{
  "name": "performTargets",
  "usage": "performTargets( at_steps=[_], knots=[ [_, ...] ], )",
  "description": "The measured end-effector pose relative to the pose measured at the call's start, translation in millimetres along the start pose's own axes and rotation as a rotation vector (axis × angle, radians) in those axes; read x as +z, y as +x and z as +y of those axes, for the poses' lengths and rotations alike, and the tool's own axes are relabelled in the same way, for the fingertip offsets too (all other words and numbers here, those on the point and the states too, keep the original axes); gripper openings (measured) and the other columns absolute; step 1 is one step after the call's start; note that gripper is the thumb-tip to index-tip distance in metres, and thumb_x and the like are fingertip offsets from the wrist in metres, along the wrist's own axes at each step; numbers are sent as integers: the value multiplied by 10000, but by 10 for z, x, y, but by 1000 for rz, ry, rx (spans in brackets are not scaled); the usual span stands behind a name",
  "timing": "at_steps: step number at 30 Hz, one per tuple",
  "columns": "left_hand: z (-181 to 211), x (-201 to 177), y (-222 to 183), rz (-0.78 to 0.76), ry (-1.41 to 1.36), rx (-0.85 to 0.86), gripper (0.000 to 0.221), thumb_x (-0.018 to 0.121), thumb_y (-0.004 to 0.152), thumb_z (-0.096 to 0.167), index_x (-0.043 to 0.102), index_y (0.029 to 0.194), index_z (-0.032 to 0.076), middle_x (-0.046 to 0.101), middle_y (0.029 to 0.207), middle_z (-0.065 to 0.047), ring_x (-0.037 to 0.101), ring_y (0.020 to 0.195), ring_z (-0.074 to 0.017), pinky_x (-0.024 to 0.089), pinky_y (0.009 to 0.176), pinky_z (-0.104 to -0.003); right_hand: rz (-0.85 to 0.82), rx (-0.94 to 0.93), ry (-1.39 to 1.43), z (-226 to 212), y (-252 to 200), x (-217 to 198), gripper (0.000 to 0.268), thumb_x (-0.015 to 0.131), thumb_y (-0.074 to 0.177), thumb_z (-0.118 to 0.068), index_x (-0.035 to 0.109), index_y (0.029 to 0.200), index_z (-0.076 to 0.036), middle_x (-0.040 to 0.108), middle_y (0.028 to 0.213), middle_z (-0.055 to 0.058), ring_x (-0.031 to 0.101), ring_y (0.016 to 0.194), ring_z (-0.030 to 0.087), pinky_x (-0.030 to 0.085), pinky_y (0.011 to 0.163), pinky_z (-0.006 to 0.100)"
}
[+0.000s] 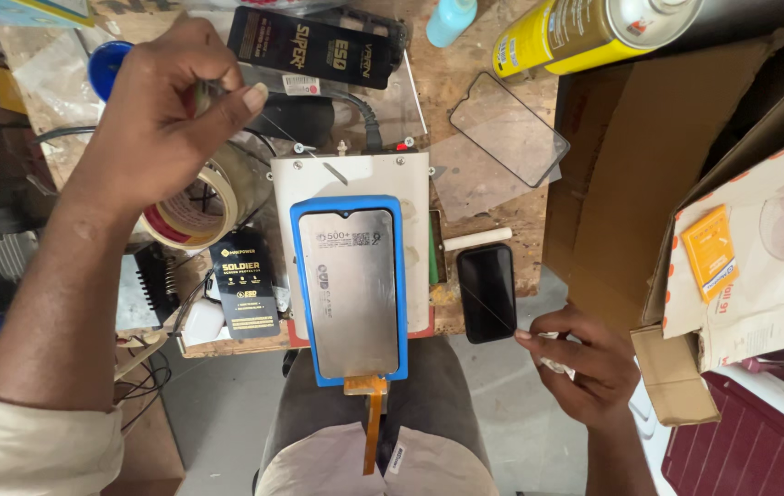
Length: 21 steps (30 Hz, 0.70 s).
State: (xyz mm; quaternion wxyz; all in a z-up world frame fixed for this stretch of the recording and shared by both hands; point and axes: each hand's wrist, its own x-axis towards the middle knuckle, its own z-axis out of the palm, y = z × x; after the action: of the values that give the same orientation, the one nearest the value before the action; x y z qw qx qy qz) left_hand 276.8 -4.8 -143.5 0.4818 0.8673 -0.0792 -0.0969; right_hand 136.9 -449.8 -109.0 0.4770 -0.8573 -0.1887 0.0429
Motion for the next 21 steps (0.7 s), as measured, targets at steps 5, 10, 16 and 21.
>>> performTargets(
  at_steps=[5,10,16,21],
  knots=[
    [-70,-29,-76,8,-12,84,290,760,1082,56,585,861,-11,509,878,-16,419,725,-89,310,652,-282,-51,-23,33,-19,19,8,384,694,576,58,772,941,-34,679,854,52,542,647,129,379,585,297],
    [-156,-72,-176,8,-41,-4,280,756,1043,75,583,832,8,494,838,-3,412,691,-91,295,622,-287,-115,-1,145,-21,5,121,354,696,655,86,765,991,-2,685,916,83,601,677,157,415,586,287],
    [-235,-320,-445,97,39,-92,288,767,1028,104,619,805,-2,518,792,-10,377,627,-72,257,586,-272,-171,-17,176,-34,145,265,343,706,676,87,766,1002,-2,683,908,95,602,692,158,422,595,297],
    [-351,-532,-808,197,165,-203,188,762,940,107,662,845,-21,561,822,-40,385,596,-94,268,531,-296,-248,-55,280,-72,411,451,357,670,713,93,760,1046,4,674,929,103,628,739,173,457,617,293]
  ],
)
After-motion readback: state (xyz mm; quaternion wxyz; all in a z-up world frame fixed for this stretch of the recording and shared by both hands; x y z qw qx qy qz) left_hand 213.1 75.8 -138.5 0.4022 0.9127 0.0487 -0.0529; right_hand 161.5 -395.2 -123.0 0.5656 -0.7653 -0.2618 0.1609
